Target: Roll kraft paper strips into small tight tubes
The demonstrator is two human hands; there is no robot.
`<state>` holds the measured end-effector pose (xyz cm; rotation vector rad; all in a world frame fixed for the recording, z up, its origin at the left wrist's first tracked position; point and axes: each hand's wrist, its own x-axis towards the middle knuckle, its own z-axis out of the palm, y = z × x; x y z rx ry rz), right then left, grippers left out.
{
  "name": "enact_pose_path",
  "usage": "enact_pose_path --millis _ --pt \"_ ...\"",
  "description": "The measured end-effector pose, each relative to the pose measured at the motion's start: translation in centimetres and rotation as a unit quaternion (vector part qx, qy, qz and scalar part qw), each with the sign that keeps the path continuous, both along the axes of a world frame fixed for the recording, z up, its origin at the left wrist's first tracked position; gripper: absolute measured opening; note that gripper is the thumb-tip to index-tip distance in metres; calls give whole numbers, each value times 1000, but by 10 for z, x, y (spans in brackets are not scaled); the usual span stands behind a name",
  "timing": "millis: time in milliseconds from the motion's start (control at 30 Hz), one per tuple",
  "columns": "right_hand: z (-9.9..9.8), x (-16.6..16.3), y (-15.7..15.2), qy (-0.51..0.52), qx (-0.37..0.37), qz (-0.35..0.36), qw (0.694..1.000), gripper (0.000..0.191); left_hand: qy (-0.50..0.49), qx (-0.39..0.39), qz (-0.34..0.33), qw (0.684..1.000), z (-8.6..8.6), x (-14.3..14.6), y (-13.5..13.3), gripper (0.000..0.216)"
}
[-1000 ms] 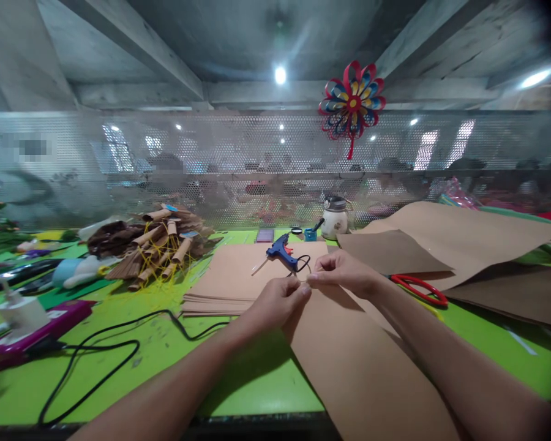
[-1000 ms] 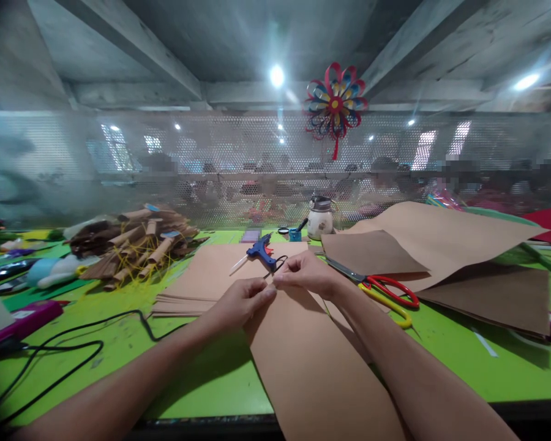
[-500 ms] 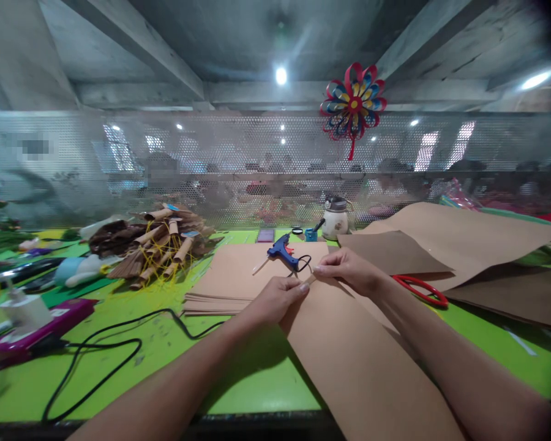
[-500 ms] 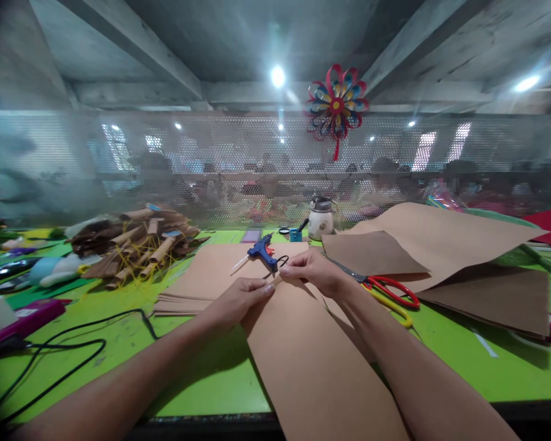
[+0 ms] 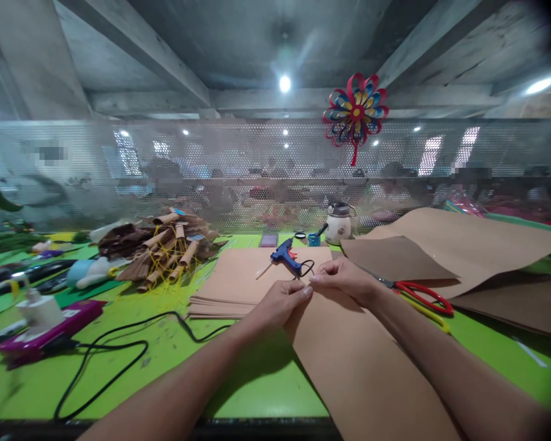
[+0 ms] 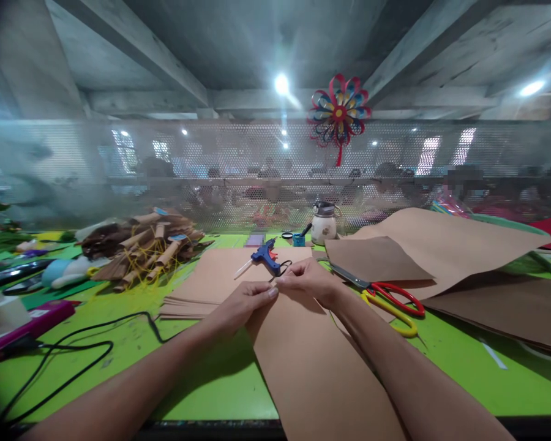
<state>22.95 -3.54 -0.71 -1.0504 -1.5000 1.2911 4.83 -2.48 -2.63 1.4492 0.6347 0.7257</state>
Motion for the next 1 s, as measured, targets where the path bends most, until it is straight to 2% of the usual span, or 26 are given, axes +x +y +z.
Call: enact_pose_path --millis 433,567,733,1000 --pt "4 -3 -3 23 -19 -14 999 28 -29 -50 -31 998 0 -1 0 36" --pt "6 -2 -4 -28 15 2 999 25 -12 -12 -39 999 -5 -2 4 36" --pt "11 -5 -7 -95 32 -22 995 25 -7 28 -46 999 -6 -4 3 33" --pt "6 -3 -3 -106 53 -62 991 25 31 31 -16 999 -2 -5 6 37"
